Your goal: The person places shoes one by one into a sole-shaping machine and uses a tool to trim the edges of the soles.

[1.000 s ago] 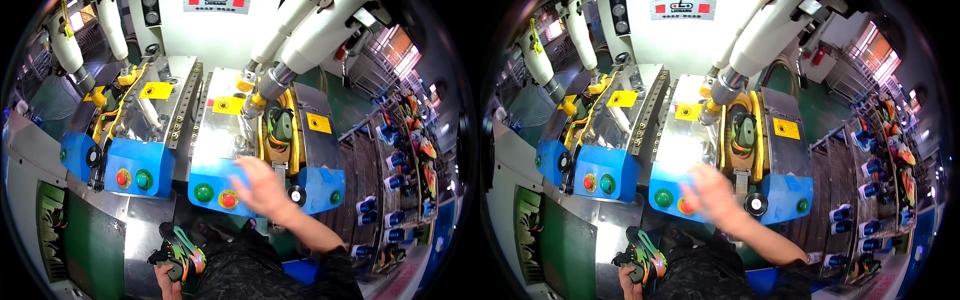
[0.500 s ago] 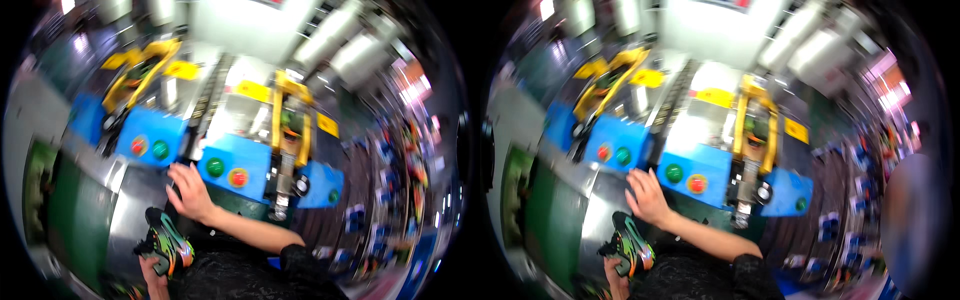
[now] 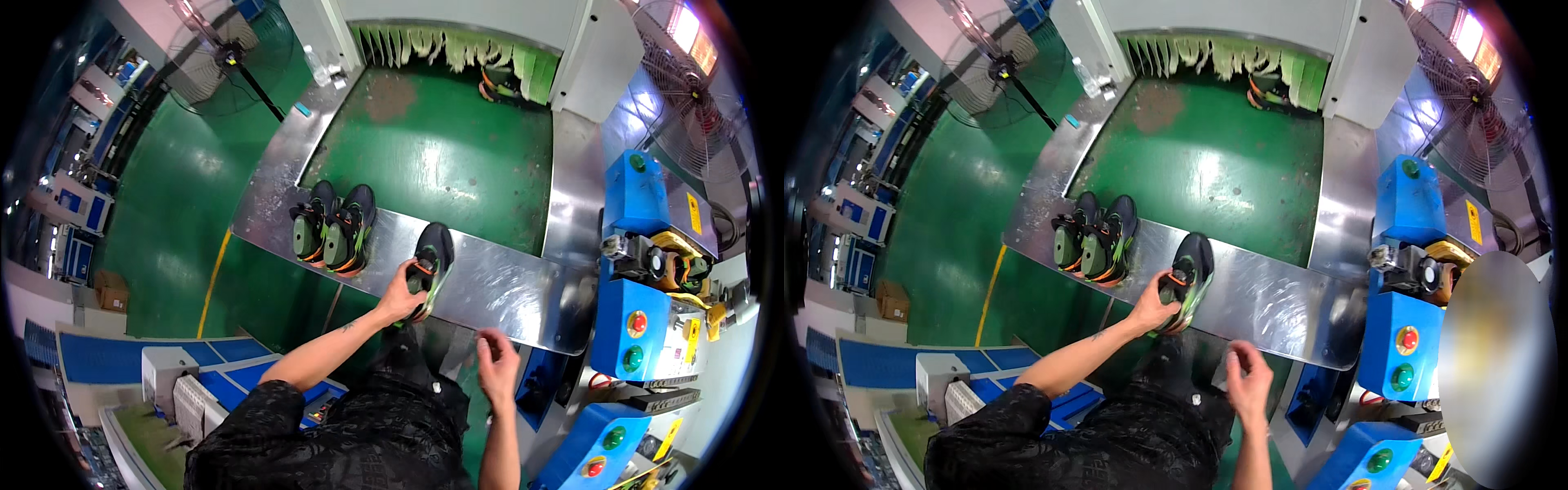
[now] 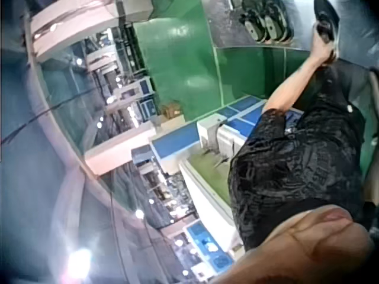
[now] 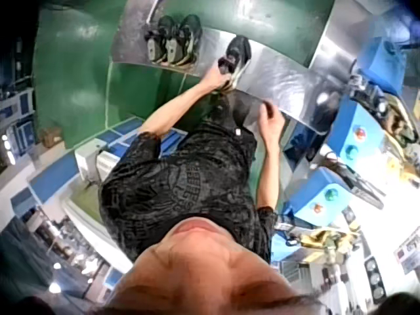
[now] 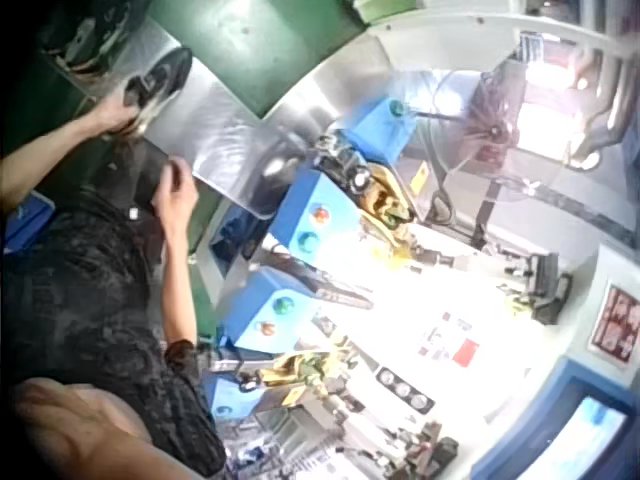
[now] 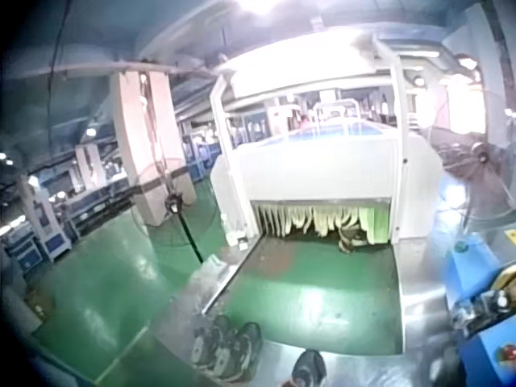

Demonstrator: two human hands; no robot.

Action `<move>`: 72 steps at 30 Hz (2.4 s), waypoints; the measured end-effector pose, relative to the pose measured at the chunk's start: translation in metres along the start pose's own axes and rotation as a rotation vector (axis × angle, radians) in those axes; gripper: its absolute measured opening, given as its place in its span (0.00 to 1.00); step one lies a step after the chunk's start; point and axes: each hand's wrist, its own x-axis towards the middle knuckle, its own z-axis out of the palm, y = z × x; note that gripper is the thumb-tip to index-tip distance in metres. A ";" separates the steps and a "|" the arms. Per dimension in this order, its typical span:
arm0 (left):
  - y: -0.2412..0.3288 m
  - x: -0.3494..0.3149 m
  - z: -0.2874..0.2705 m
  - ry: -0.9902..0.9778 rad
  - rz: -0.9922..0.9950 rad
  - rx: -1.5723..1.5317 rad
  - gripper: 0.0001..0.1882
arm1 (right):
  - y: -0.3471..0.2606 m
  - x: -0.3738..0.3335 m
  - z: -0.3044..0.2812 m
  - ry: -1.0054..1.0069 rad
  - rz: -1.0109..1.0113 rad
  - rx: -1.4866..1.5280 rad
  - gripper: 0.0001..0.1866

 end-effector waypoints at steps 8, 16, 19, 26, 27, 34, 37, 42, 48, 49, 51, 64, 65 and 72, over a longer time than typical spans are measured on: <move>-0.005 0.021 -0.115 0.472 0.159 0.157 0.43 | -0.009 0.087 0.124 0.144 0.282 0.023 0.46; -0.033 0.096 -0.176 0.109 -0.186 -0.227 0.38 | -0.060 0.178 0.145 0.155 0.407 0.159 0.43; 0.047 0.141 -0.190 -0.073 -0.403 -0.402 0.31 | -0.077 0.163 0.117 0.285 0.400 0.464 0.41; 0.148 0.166 -0.141 -0.805 -0.077 -0.138 0.43 | -0.177 0.000 0.126 0.606 0.026 0.827 0.45; 0.165 0.147 -0.121 -0.968 -0.021 -0.131 0.44 | -0.196 -0.021 0.159 0.788 -0.114 0.684 0.45; 0.271 0.003 -0.141 -1.956 -0.108 0.016 0.41 | -0.316 -0.204 0.388 1.732 -0.229 0.184 0.40; 0.257 -0.071 -0.177 -2.101 -0.318 0.237 0.32 | -0.354 -0.259 0.516 2.112 0.078 0.474 0.37; 0.197 -0.167 -0.230 -2.282 -0.669 0.682 0.22 | -0.410 -0.231 0.690 2.726 0.560 0.505 0.35; 0.165 -0.342 -0.301 -2.886 0.093 0.883 0.43 | -0.335 -0.252 0.739 3.430 1.101 0.202 0.33; 0.142 -0.362 -0.295 -2.942 0.506 0.849 0.42 | -0.339 -0.272 0.733 3.273 1.223 0.378 0.34; 0.124 -0.406 -0.305 -2.996 0.938 0.636 0.41 | -0.348 -0.311 0.736 3.091 1.296 0.374 0.37; 0.183 -0.122 -0.158 -2.621 0.448 0.375 0.26 | -0.284 -0.154 0.416 1.940 0.012 -0.639 0.13; 0.201 -0.070 -0.142 -2.387 0.715 0.327 0.24 | -0.277 -0.123 0.378 1.736 -0.041 -0.587 0.12; 0.205 0.252 -0.134 -1.089 0.557 0.235 0.21 | -0.260 0.027 0.249 1.270 0.130 0.032 0.09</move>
